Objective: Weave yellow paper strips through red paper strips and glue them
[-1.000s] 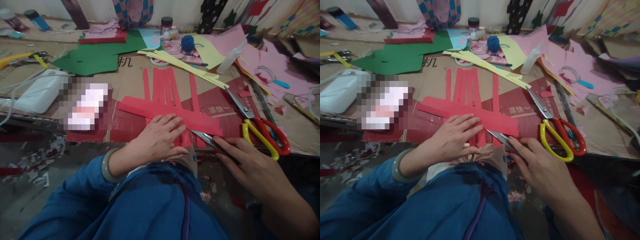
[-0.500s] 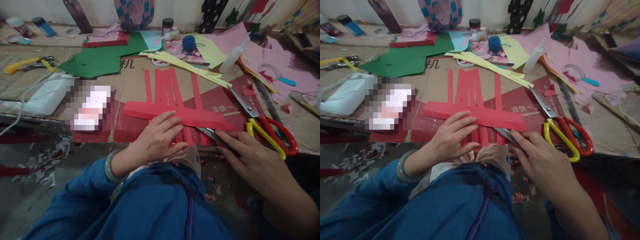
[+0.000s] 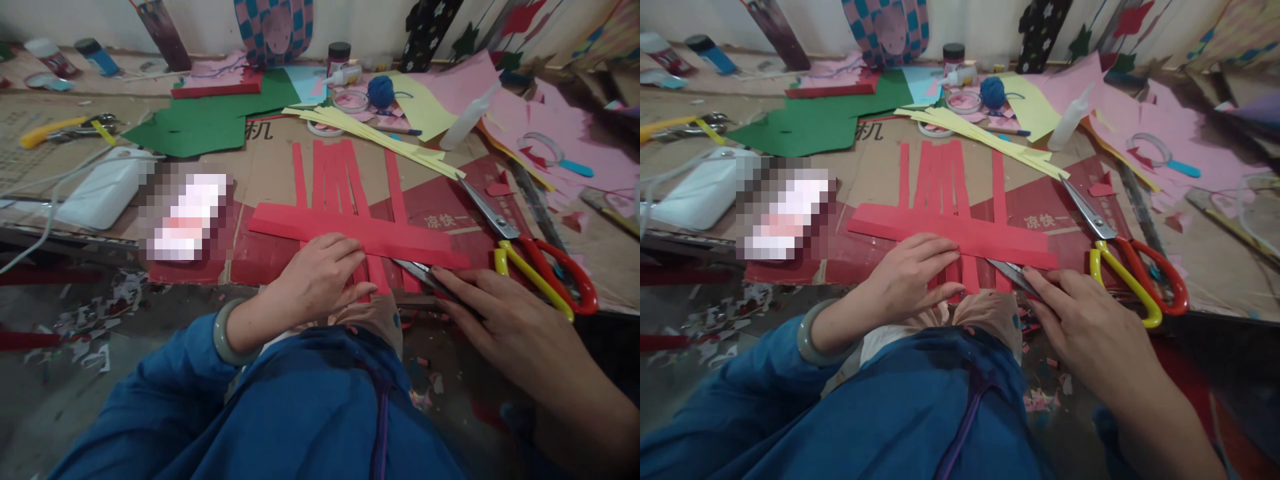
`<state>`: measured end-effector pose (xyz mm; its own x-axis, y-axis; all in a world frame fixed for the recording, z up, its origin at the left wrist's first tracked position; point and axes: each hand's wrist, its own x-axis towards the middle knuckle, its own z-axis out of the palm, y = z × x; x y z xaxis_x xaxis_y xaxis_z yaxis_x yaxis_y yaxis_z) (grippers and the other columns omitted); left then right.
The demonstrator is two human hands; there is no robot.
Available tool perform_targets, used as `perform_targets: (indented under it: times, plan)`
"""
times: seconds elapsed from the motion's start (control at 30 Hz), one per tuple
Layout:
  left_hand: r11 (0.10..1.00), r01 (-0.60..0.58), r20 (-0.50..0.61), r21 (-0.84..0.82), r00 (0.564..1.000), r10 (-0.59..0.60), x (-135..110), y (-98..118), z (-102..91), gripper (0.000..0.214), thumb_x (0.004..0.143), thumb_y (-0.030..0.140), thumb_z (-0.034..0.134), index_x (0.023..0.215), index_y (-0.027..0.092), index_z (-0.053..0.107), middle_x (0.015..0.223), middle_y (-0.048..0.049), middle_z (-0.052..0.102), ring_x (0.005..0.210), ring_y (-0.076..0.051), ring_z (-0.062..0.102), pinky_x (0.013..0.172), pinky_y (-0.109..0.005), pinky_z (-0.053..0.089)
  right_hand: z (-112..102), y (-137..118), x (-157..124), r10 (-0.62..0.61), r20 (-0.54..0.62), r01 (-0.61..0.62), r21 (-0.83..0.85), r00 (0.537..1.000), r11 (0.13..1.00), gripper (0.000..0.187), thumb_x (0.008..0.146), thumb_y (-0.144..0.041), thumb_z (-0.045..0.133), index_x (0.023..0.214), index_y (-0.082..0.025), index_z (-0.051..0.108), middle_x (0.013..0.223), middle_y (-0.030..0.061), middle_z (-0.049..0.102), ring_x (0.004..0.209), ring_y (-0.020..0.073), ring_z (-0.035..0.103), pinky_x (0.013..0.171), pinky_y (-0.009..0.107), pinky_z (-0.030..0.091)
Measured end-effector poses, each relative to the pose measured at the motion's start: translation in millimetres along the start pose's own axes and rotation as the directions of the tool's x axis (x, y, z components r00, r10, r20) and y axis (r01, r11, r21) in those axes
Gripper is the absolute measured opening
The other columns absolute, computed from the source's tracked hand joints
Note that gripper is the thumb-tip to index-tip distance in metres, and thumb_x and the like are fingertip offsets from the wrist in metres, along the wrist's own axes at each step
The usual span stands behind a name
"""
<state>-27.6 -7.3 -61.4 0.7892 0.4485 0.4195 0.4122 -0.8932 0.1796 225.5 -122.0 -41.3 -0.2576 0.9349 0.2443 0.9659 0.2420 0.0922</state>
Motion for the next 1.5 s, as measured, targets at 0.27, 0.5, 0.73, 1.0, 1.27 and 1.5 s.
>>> perform_targets:
  times: [0.27,0.5,0.73,1.0,1.27,1.5]
  plan:
    - [1.000,-0.025,-0.085,-0.017,0.996,0.024,0.4,-0.1,2.7,0.047,0.098,0.048,0.051,0.105,0.005,0.069,0.108,-0.0141,0.072,0.100,-0.025,0.066,0.091,-0.037,0.054,-0.2,0.4,-2.5,0.026,0.051,-0.028,0.050,0.998,0.998,0.043,0.101,-0.040,0.035,0.122,-0.020,0.067,0.098,0.0116,0.068,0.085,0.0258,0.066,0.057,0.034,0.047]
    - [0.999,-0.034,-0.114,-0.007,0.993,0.033,0.9,0.2,2.8,0.046,0.097,0.048,0.052,0.102,0.006,0.070,0.105,-0.0132,0.073,0.095,-0.024,0.067,0.089,-0.036,0.055,-1.8,-0.1,1.0,-0.035,0.000,0.035,0.001,0.999,0.999,0.043,0.102,-0.041,0.035,0.121,-0.019,0.067,0.093,0.0093,0.067,0.079,0.0211,0.066,0.050,0.028,0.043]
    - [1.000,-0.028,-0.128,-0.002,0.991,0.027,0.9,0.7,2.9,0.047,0.097,0.048,0.053,0.105,0.005,0.070,0.107,-0.0130,0.074,0.099,-0.024,0.067,0.092,-0.036,0.055,-5.0,-4.6,9.4,-0.091,-0.044,0.090,-0.034,0.995,0.995,0.044,0.103,-0.036,0.034,0.117,-0.015,0.069,0.085,0.0090,0.066,0.071,0.0183,0.065,0.045,0.025,0.041]
    - [0.999,-0.034,-0.121,-0.015,0.992,0.032,1.2,1.2,2.5,0.048,0.097,0.048,0.054,0.106,0.004,0.070,0.107,-0.0136,0.073,0.098,-0.024,0.068,0.094,-0.036,0.054,-4.4,-6.1,10.5,-0.098,-0.022,0.096,-0.066,0.995,0.993,0.039,0.101,-0.030,0.037,0.117,-0.014,0.069,0.085,0.0093,0.065,0.071,0.0196,0.065,0.044,0.026,0.040]
    - [0.999,-0.028,-0.127,-0.017,0.992,0.026,1.1,1.0,3.0,0.049,0.097,0.050,0.052,0.103,0.005,0.070,0.105,-0.0140,0.073,0.097,-0.024,0.068,0.092,-0.037,0.056,-4.7,-8.5,12.4,-0.153,-0.057,0.150,-0.061,0.987,0.987,0.036,0.100,-0.028,0.042,0.120,-0.012,0.067,0.086,0.0087,0.064,0.073,0.0189,0.065,0.045,0.027,0.038]
    - [0.999,-0.040,-0.120,-0.020,0.992,0.038,-0.4,1.5,2.6,0.054,0.095,0.052,0.054,0.114,0.003,0.067,0.116,-0.0163,0.071,0.108,-0.027,0.067,0.099,-0.040,0.054,1.1,-7.7,19.3,-0.094,-0.055,0.089,-0.078,0.994,0.993,0.034,0.099,-0.028,0.043,0.118,-0.015,0.068,0.090,0.0087,0.067,0.076,0.0201,0.065,0.048,0.028,0.041]
